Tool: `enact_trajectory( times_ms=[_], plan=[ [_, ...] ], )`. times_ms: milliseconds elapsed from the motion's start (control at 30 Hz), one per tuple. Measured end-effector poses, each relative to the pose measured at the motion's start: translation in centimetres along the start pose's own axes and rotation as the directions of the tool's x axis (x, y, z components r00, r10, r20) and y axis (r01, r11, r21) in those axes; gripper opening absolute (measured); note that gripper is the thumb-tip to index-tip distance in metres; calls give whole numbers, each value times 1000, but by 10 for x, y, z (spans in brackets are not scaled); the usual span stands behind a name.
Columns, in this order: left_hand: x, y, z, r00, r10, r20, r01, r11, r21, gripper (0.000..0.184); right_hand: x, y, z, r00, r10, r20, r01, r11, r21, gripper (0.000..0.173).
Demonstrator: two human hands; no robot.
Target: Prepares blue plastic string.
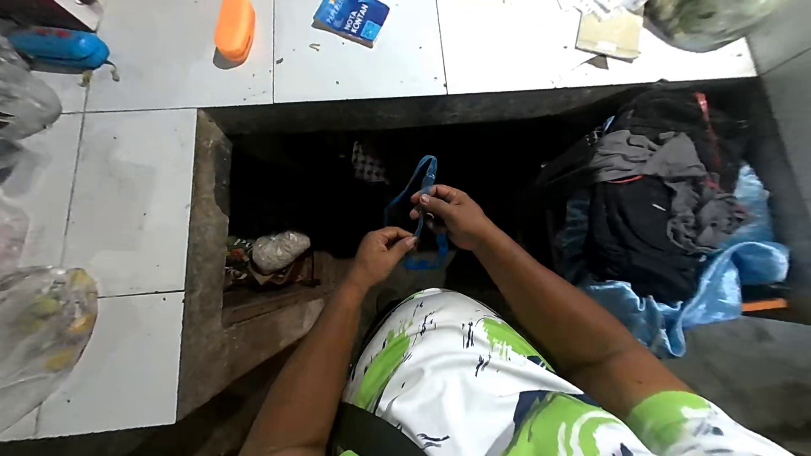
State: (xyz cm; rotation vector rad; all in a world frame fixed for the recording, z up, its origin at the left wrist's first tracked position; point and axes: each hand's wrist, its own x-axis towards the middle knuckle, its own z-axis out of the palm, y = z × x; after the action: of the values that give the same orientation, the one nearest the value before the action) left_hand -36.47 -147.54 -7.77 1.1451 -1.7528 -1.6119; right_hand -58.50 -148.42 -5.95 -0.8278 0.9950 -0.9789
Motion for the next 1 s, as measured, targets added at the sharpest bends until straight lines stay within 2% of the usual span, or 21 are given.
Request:
enact_trajectory(
  times_ms=[67,133,200,333,433,533,600,667,767,833,900,1000],
  plan=[
    [-2,-1,5,1000,-4,-9,3,994,-108,12,0,2,-1,997,40,-63,-36,998,59,26],
    [-3,3,9,999,-24,-34,19,992,-123,10,2,5,-1,993,76,-90,-69,994,81,30],
    [-1,3,11,996,-47,-71,39,994,-106,11,0,13,1,995,78,-60,-77,997,24,35],
    [-1,4,15,986,-134,-99,123,987,-103,14,-10,26,11,997,69,-40,-72,994,-79,17],
    [-4,5,20,982,-180,-61,165,966,-197,12,-9,30,12,995,62,-72,-69,993,-95,17],
    [-5,-5,21,981,-167,-101,157,983,-98,8,-9,35,13,994,81,-77,-92,983,-156,22],
    [-3,-13,20,974,-155,-164,156,988,-7,7,-10,37,12,996,83,-40,-91,952,-292,28],
    [-4,-14,19,967,-163,-197,176,983,51,5,-10,40,9,996,84,-19,-84,911,-405,21],
    [-9,-10,18,975,-146,-165,158,986,62,8,-11,37,5,992,126,-13,-120,907,-403,16],
    [-12,-9,17,980,-125,-155,127,992,1,12,-14,34,1,989,146,5,-132,906,-403,15],
    [-13,-13,13,973,-129,-192,99,982,-160,16,-19,33,-5,984,177,31,-153,919,-364,18],
    [-21,-10,-8,907,-237,-348,34,866,-499,24,-24,33,-21,976,215,-17,-216,969,-118,22]
  ],
)
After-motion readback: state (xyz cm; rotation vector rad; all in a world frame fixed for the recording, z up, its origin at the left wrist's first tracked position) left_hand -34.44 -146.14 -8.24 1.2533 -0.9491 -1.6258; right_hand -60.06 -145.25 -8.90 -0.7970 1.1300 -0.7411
